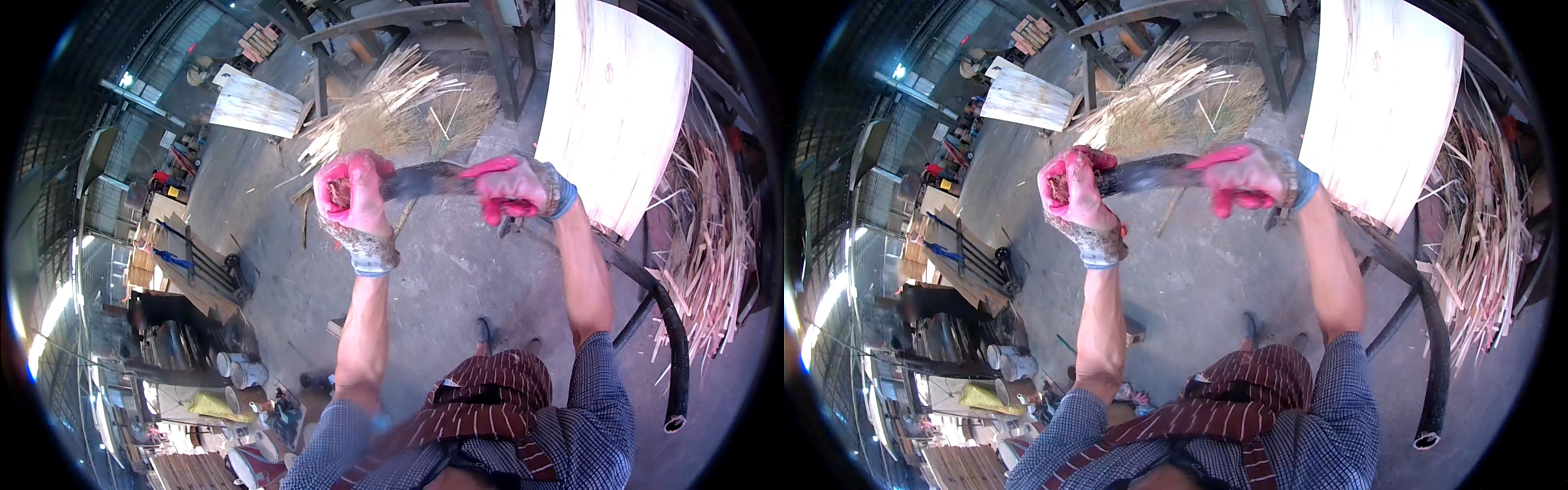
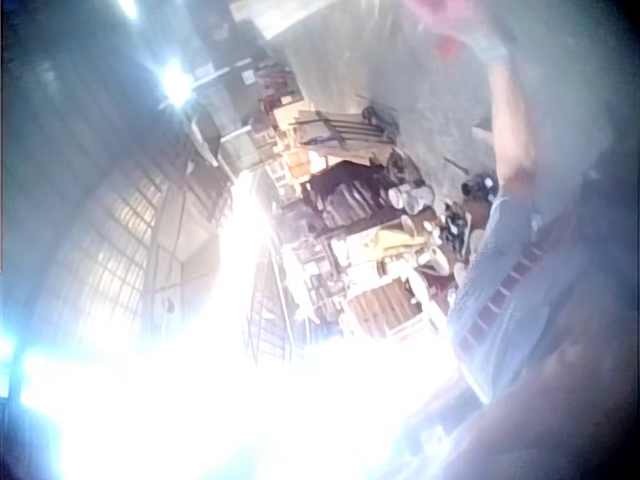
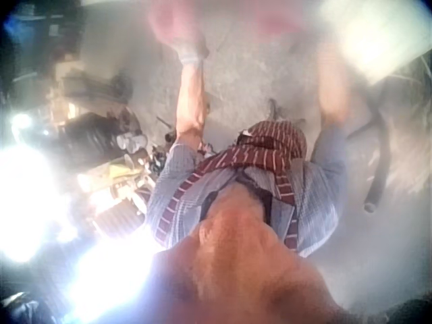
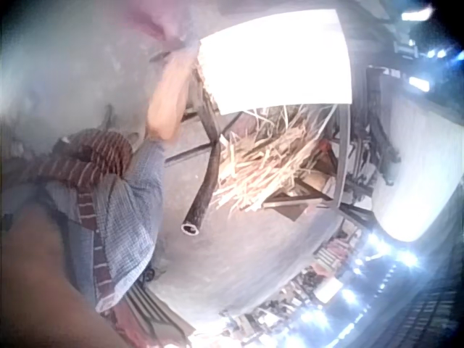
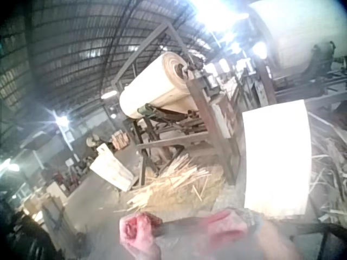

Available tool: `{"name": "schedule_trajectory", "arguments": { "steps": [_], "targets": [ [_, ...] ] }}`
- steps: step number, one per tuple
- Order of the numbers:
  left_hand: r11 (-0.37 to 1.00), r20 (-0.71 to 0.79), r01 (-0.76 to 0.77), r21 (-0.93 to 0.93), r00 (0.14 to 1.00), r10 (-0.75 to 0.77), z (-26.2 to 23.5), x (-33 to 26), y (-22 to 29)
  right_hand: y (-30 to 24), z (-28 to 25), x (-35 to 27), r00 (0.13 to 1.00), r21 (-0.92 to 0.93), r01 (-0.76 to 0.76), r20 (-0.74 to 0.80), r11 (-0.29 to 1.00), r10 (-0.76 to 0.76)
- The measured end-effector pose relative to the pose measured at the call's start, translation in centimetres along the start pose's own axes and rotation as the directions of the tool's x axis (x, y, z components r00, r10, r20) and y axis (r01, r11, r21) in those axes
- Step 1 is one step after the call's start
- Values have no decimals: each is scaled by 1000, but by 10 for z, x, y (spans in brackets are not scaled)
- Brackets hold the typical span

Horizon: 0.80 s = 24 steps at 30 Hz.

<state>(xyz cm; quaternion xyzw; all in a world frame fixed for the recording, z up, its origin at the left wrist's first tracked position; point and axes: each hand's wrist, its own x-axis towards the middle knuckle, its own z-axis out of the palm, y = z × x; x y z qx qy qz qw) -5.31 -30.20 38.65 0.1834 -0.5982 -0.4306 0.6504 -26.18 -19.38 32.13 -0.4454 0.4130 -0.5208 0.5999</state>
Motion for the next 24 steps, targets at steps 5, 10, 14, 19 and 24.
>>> {"name": "schedule_trajectory", "arguments": {
  "steps": [5, 10, 14, 19, 24],
  "targets": [
    [999, -58, 38, -27, 998, -39, 6, 5, 0, 67, -52, 19, 999, 73, 48, 18, 996, -49],
    [996, -17, 75, -48, 997, -76, 4, 5, 8, -8, -14, 48, 952, -217, 186, 280, 958, -122],
    [982, 86, 71, -174, 995, -56, -2, 9, -1, -21, -18, 55, 833, -352, 511, 426, 784, -352],
    [954, 22, 141, -264, 990, -140, 0, 8, -3, 29, 6, -18, 994, -87, 26, -102, 996, -35],
    [920, 64, 94, -379, 995, -76, -7, 4, -10, 78, 17, -9, 937, -40, 44, -346, 998, -55]
  ]
}}
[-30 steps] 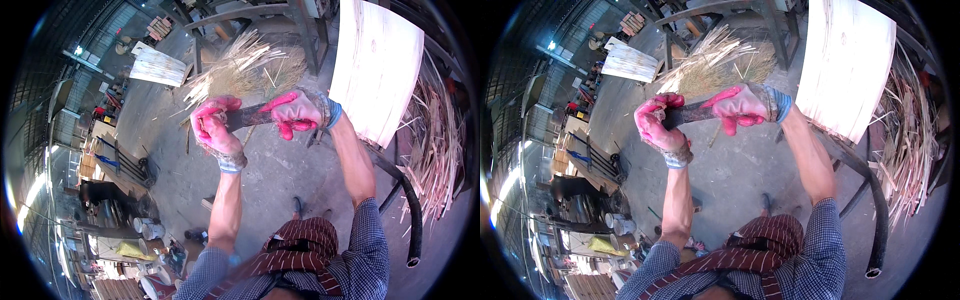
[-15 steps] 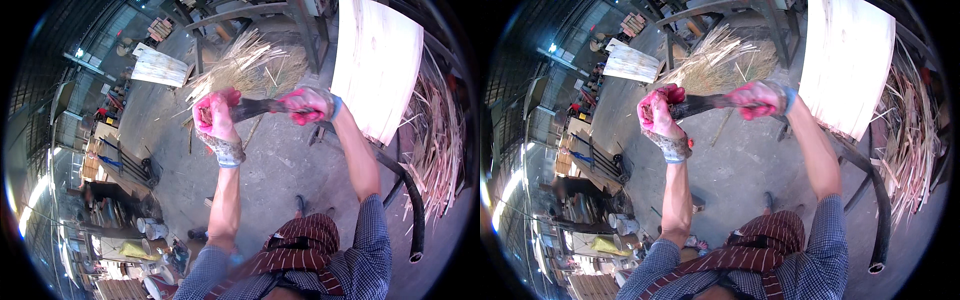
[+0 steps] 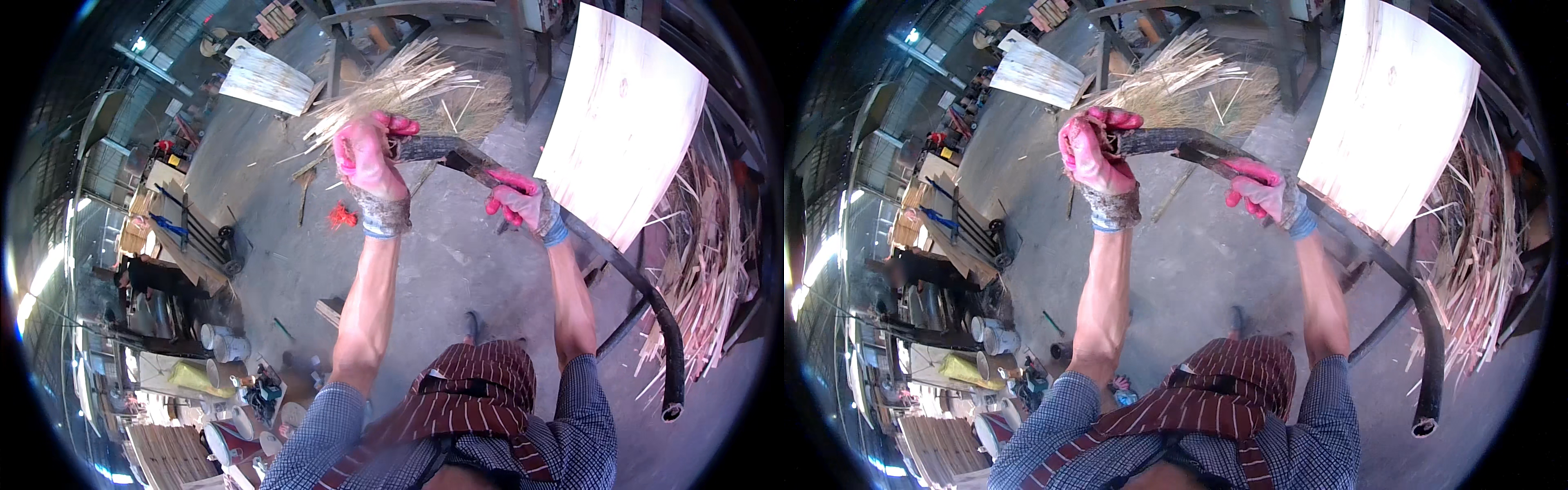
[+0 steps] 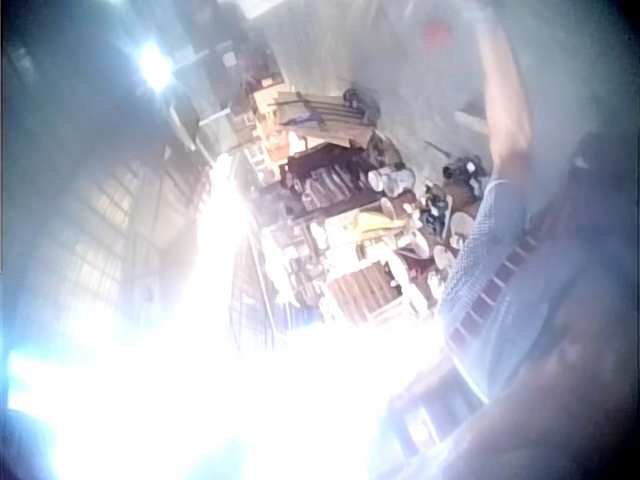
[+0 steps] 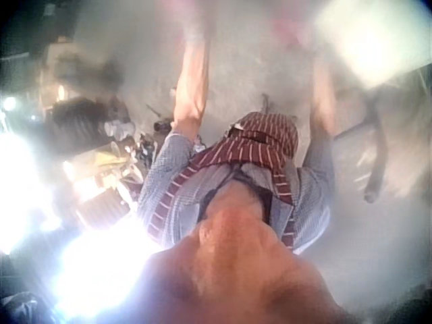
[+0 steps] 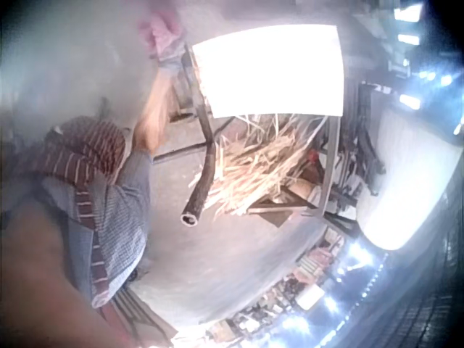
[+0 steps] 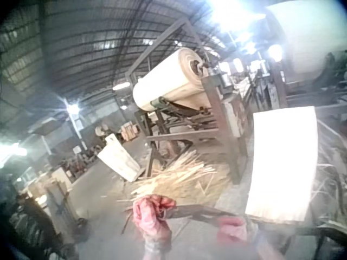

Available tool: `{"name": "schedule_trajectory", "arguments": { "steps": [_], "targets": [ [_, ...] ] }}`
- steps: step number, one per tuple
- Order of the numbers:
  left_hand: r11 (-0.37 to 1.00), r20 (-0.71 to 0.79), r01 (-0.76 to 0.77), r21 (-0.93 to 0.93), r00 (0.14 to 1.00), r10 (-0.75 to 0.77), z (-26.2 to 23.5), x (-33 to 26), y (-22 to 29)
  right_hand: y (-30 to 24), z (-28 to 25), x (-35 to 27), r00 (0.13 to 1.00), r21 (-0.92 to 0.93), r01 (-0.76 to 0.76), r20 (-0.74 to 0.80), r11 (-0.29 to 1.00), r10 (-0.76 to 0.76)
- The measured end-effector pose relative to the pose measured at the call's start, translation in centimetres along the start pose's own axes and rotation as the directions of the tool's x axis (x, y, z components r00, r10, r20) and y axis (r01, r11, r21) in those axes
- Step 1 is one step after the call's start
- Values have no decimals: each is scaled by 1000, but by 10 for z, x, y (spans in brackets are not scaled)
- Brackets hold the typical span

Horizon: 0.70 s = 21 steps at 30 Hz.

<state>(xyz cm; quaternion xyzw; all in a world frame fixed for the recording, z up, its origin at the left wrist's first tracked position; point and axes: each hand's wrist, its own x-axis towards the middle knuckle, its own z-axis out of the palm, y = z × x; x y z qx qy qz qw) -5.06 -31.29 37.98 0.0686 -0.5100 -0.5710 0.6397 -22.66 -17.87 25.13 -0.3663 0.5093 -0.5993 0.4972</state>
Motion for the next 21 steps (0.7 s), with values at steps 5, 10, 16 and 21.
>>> {"name": "schedule_trajectory", "arguments": {
  "steps": [5, 10, 16, 21],
  "targets": [
    [998, -6, -63, -19, 998, 63, -9, 0, -10, -10, 43, -3, 979, 17, 198, 38, 980, -199],
    [999, 18, 38, -39, 999, -37, -2, 10, -6, -27, 94, 1, 971, 108, 228, 52, 968, -235],
    [963, -95, 224, -150, 966, -240, 3, 10, 6, -17, 88, -6, 893, -205, 444, 21, 872, -450],
    [758, -182, 211, -617, 899, -398, -39, 14, -20, 10, 57, -37, 979, -10, 148, -137, 989, -148]
  ]
}}
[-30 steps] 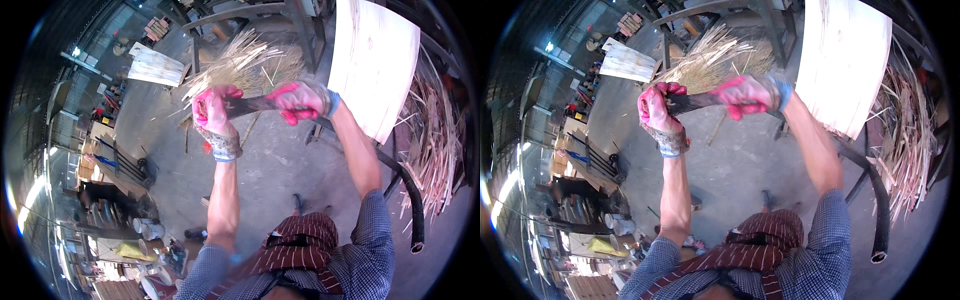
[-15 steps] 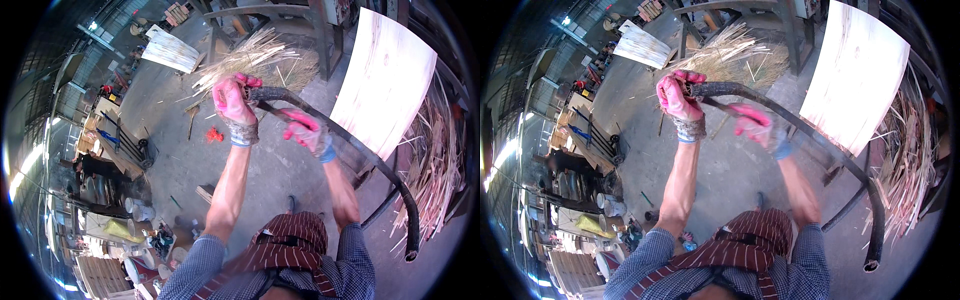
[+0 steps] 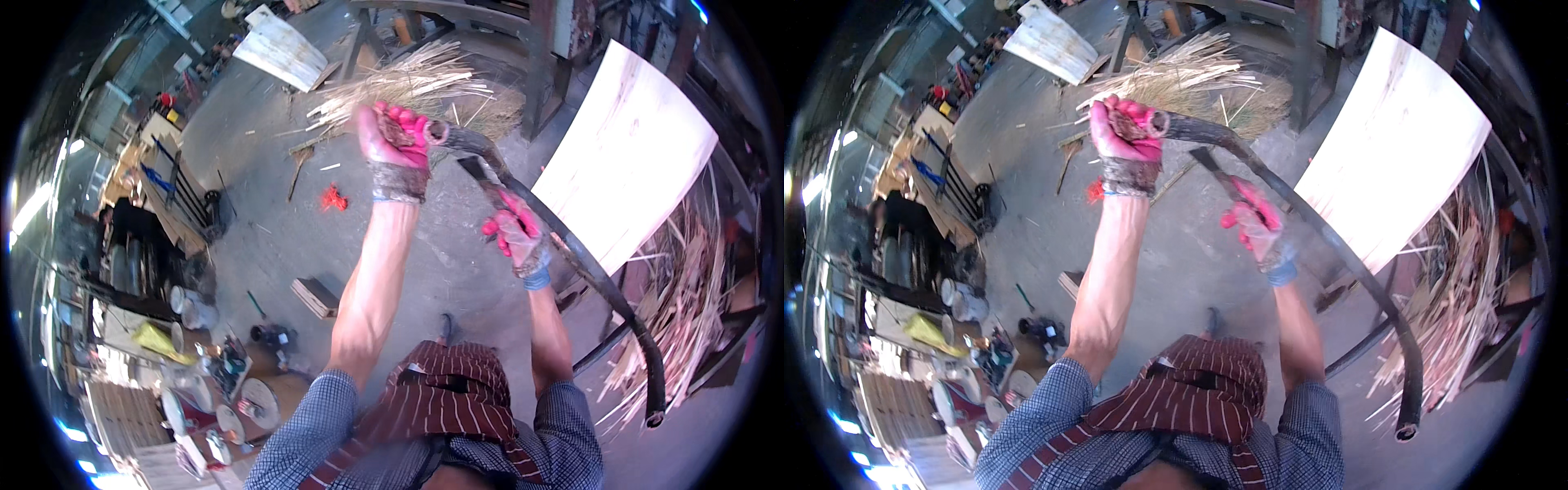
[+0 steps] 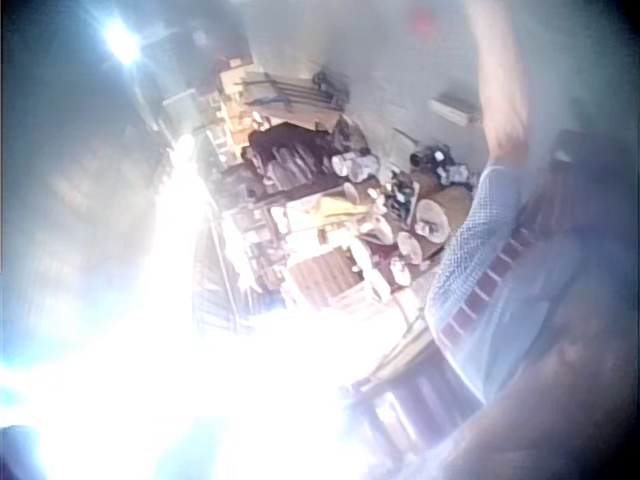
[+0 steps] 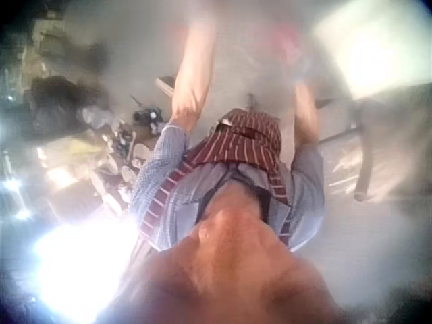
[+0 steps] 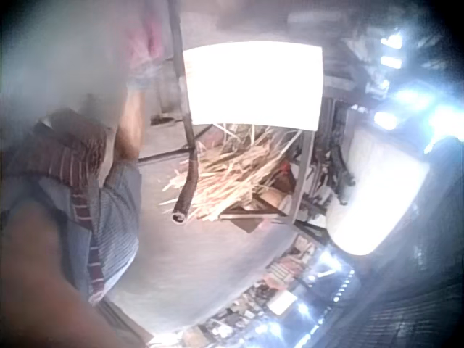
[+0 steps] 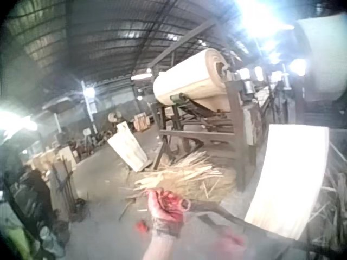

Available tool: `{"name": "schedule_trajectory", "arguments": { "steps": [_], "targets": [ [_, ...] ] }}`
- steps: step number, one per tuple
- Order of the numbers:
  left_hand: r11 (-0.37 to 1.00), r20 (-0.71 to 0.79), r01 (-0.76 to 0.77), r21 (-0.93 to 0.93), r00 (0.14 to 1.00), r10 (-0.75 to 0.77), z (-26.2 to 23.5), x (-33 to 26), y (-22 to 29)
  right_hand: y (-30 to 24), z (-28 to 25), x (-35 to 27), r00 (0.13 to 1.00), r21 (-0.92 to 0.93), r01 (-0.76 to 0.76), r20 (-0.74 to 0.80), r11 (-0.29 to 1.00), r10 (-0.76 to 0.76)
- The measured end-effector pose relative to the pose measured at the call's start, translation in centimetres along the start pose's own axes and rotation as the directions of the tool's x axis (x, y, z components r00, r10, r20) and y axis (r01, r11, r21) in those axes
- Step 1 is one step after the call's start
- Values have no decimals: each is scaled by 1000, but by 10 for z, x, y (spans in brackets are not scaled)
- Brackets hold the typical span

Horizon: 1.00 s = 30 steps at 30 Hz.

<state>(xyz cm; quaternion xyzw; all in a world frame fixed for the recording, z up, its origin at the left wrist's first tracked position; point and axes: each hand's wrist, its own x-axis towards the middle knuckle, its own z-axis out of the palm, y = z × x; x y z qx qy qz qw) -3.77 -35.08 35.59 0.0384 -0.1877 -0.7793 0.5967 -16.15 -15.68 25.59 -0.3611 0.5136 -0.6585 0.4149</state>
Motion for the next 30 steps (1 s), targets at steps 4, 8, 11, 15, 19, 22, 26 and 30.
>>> {"name": "schedule_trajectory", "arguments": {
  "steps": [4, 8, 11, 15, 19, 22, 26, 30],
  "targets": [
    [1000, -97, -16, -23, 995, 14, -1, -11, -33, 9, -12, 9, 974, -251, 173, -103, 952, -204],
    [996, 44, -34, 80, 999, 30, 11, -14, -52, 1, 17, 12, 897, -449, 363, -69, 816, -437],
    [991, 90, -132, 22, 988, 129, 32, -10, -21, -25, 66, 28, 715, -526, 586, -24, 617, -699],
    [995, 140, -101, 3, 985, 100, 75, -14, 22, -59, 89, 13, 844, -470, 443, -67, 764, -531],
    [999, 74, -35, -28, 997, 37, 10, -7, 37, -68, 64, -15, 857, -613, 419, 23, 670, -514],
    [995, -106, 50, 91, 994, -40, 0, -22, 15, -112, 40, -29, 848, -791, 348, 38, 503, -529],
    [991, 73, 53, 121, 995, -63, 19, -8, -8, -177, 28, -48, 861, -978, 108, 183, -180, -475],
    [980, 188, 183, 81, 962, -196, 24, 7, -15, -233, 62, -36, 801, -740, 334, 549, -583, -238]
  ]
}}
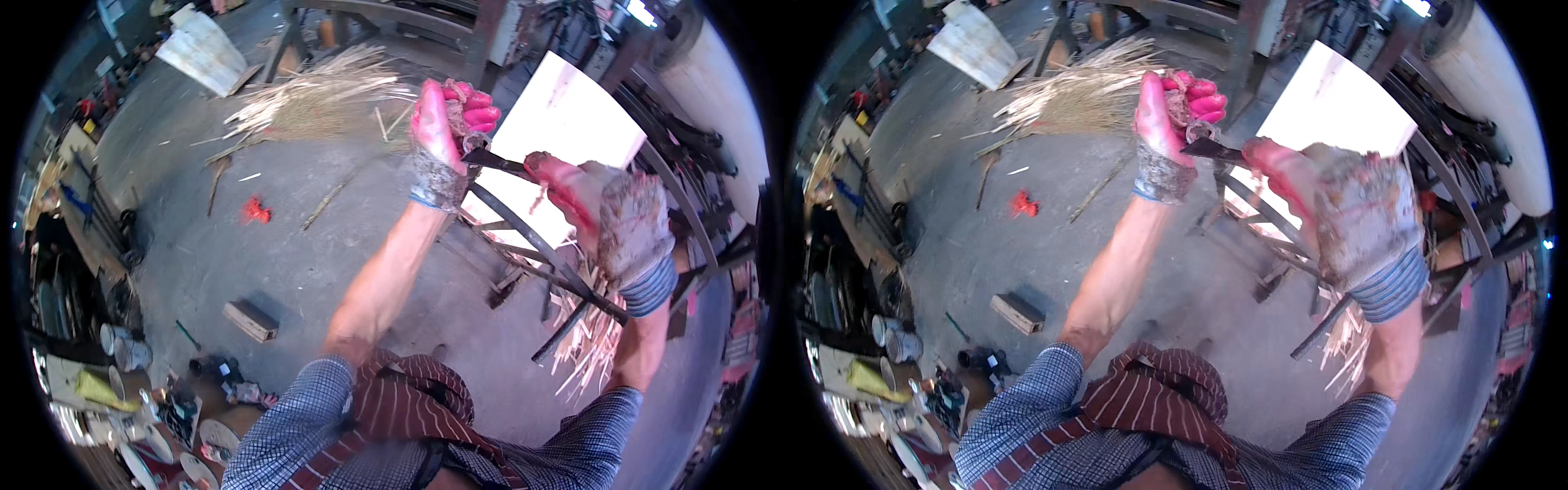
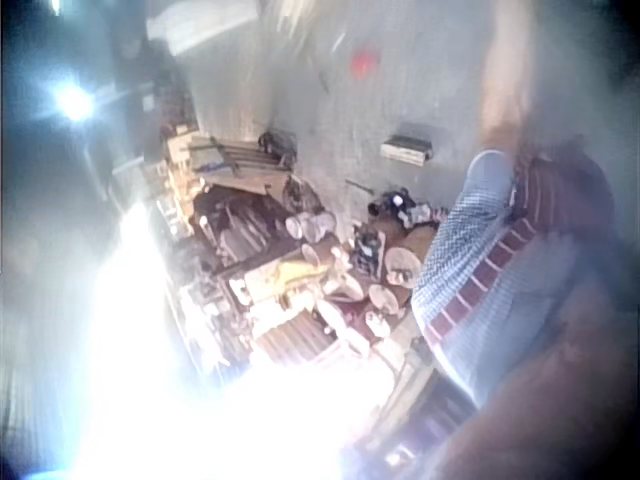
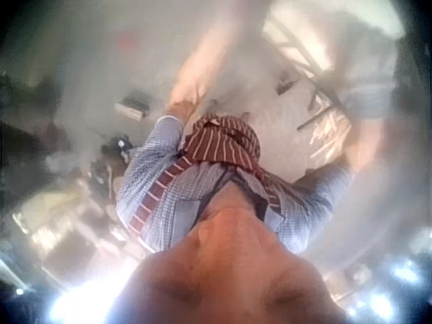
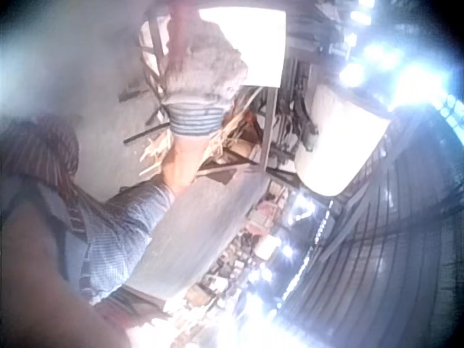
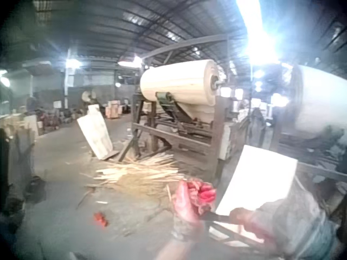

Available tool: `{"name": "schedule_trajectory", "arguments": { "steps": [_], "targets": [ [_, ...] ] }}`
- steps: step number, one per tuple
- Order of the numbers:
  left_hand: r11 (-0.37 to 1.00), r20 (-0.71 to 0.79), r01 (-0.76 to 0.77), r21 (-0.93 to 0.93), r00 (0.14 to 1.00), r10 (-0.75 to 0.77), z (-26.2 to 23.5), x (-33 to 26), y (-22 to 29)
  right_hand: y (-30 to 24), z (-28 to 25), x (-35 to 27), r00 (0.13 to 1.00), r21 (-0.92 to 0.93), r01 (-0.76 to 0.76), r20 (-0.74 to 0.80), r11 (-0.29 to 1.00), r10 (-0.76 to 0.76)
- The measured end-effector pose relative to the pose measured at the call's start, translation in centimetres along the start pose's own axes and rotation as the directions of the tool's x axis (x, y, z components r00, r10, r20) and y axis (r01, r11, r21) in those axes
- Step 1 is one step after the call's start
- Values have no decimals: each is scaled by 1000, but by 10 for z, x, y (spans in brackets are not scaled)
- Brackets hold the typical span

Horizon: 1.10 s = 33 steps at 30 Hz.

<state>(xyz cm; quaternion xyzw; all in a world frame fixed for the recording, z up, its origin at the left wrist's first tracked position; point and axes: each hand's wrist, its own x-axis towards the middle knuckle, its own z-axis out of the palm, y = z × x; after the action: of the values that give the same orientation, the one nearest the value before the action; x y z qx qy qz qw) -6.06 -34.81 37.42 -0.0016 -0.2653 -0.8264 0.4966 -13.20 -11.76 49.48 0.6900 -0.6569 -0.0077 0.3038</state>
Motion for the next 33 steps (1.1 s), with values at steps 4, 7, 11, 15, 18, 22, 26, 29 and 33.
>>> {"name": "schedule_trajectory", "arguments": {
  "steps": [4, 7, 11, 15, 18, 22, 26, 29, 33],
  "targets": [
    [962, 62, 247, -115, 968, -241, 28, -6, -28, -15, -29, -13, 926, 62, -311, 243, 948, 288],
    [968, 41, 230, -97, 973, -227, 6, -2, -23, -68, 25, -26, 852, 133, -523, 52, 842, 522],
    [953, -17, 267, -140, 962, -272, 11, -8, -9, -130, 25, -2, 717, 104, -696, 41, 710, 696],
    [960, 9, 236, -150, 971, -238, 15, -8, -16, -153, 97, -16, 605, 318, -690, -241, 651, 759],
    [948, 38, 270, -169, 963, -267, 3, -7, -10, -165, 133, 3, 526, 371, -661, -391, 652, 755],
    [941, 104, 256, -219, 966, -239, -7, 6, -12, -166, 105, 16, 244, 936, -304, 256, -176, 935],
    [973, 64, 180, -143, 983, -173, -10, -2, -23, -129, 50, -14, 372, 869, -437, 409, -232, 834],
    [987, 36, 112, -113, 993, -109, -3, -20, -19, -99, 23, -18, 458, 675, -734, 404, 80, 792],
    [994, 77, 65, -94, 995, -57, -2, -24, -23, -80, -14, 6, 506, 550, -803, 424, 230, 751]
  ]
}}
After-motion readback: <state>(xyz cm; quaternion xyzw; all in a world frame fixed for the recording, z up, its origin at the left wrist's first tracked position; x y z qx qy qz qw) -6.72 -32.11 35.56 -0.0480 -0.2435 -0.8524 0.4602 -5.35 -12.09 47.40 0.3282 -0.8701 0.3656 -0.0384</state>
